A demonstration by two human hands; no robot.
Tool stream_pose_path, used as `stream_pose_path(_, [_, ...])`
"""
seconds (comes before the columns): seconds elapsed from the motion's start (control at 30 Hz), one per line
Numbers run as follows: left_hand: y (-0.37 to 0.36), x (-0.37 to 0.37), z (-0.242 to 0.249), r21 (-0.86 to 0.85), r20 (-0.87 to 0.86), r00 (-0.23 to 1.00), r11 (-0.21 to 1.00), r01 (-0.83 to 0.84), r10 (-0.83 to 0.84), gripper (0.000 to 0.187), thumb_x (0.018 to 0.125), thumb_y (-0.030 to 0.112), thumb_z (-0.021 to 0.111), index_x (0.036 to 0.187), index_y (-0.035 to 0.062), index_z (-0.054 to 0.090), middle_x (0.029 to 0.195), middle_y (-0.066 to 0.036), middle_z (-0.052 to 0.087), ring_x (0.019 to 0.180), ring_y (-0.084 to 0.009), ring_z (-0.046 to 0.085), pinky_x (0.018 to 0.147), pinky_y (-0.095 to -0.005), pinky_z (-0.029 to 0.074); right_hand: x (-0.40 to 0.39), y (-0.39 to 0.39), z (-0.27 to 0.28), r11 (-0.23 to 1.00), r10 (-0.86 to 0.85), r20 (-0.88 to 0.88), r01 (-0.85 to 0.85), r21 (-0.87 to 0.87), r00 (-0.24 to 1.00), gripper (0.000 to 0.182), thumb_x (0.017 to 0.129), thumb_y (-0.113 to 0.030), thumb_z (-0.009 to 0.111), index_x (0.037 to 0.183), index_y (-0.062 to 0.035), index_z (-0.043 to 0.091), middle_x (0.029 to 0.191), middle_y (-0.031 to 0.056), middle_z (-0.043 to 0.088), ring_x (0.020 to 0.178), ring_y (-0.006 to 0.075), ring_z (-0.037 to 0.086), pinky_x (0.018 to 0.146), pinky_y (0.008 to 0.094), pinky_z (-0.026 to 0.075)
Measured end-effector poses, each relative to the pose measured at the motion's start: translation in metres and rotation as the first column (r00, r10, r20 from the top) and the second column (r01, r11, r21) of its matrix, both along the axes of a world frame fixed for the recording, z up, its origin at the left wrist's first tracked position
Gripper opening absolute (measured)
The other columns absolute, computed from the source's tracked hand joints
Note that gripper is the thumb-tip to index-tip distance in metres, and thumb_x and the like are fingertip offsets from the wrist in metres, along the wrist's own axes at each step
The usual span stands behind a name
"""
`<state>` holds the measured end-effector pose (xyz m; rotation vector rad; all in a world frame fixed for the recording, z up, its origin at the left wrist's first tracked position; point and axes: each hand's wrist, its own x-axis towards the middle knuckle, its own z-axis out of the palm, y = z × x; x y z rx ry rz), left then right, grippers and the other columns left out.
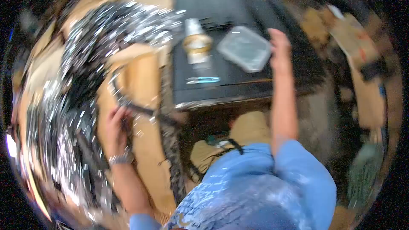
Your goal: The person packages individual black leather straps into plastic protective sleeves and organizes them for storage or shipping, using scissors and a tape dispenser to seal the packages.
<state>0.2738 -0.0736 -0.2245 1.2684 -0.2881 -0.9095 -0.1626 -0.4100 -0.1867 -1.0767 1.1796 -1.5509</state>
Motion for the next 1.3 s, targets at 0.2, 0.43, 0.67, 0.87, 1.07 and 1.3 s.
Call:
stream_pose_path(0.2, [0.002, 0.004, -0.007, -0.088, 0.075, 0.997, 0.996, 0.006, 0.001, 0.018, 0.088, 0.006, 0.071, 0.098, -0.0024, 0.059, 0.087, -0.011, 0.07, 0.078, -0.0161, 0.068, 0.072, -0.0269, 0.056, 0.135, 0.158, 0.023, 0.511, 0.852, 0.151, -0.859, -0.032, 0.501, 0.053, 0.098, -0.029, 0.058, 0.142, -0.001, 0.046, 0.07, -0.0053, 0.046, 0.056, 0.0018, 0.037, 0.046, 0.0178, 0.026])
stream_pose_path(0.43, [0.001, 0.001, 0.0, -0.11, 0.044, 0.999, 0.994, -0.011, 0.015, 0.018, 0.087, 0.005, 0.071, 0.097, -0.0011, 0.058, 0.089, -0.011, 0.07, 0.077, -0.0158, 0.069, 0.072, -0.0259, 0.058, 0.275, 0.219, -0.003, 0.351, 0.935, 0.02, -0.935, 0.054, 0.353, 0.024, 0.093, -0.013, 0.065, 0.114, -0.0025, 0.067, 0.09, -0.0017, 0.064, 0.078, 0.0024, 0.053, 0.062, 0.0208, 0.041])
stream_pose_path(0.67, [0.0, 0.003, -0.006, -0.15, 0.004, 1.0, 0.989, -0.02, 0.021, 0.018, 0.087, 0.004, 0.071, 0.097, -0.0025, 0.058, 0.087, -0.012, 0.07, 0.078, -0.0159, 0.07, 0.072, -0.0258, 0.058, 0.308, 0.199, -0.014, 0.352, 0.906, -0.278, -0.933, 0.078, 0.319, 0.017, 0.092, -0.01, 0.065, 0.108, -0.0028, 0.068, 0.088, -0.0017, 0.068, 0.076, 0.0041, 0.058, 0.067, 0.0211, 0.046])
stream_pose_path(0.87, [0.001, 0.002, -0.001, -0.142, 0.032, 0.999, 0.99, -0.012, 0.017, 0.019, 0.086, 0.004, 0.072, 0.098, -0.0029, 0.058, 0.088, -0.011, 0.07, 0.077, -0.015, 0.069, 0.072, -0.0242, 0.056, 0.318, 0.196, 0.015, 0.315, 0.705, -0.673, -0.949, 0.015, 0.223, 0.032, 0.087, -0.009, 0.065, 0.119, -0.0066, 0.057, 0.082, 0.008, 0.068, 0.077, 0.0212, 0.066, 0.07, 0.034, 0.05])
stream_pose_path(1.07, [0.002, 0.002, 0.001, -0.093, 0.08, 0.997, 0.996, -0.003, 0.01, 0.018, 0.086, 0.003, 0.071, 0.098, -0.0037, 0.059, 0.087, -0.01, 0.07, 0.076, -0.0137, 0.068, 0.069, -0.0228, 0.054, 0.332, 0.195, 0.02, 0.215, 0.482, -0.868, -0.977, -0.015, 0.119, 0.033, 0.085, -0.009, 0.065, 0.114, -0.0091, 0.05, 0.079, 0.0119, 0.067, 0.076, 0.0351, 0.066, 0.065, 0.0446, 0.049])
stream_pose_path(1.3, [0.0, 0.002, -0.005, -0.101, 0.107, 0.994, 0.995, 0.011, 0.0, 0.017, 0.087, 0.003, 0.07, 0.098, -0.0038, 0.059, 0.089, -0.011, 0.071, 0.078, -0.0141, 0.068, 0.071, -0.024, 0.054, 0.342, 0.188, 0.04, 0.04, 0.165, -0.986, -0.999, 0.022, -0.015, 0.028, 0.083, -0.006, 0.063, 0.106, -0.008, 0.048, 0.077, 0.0184, 0.066, 0.077, 0.0409, 0.065, 0.062, 0.0507, 0.047])
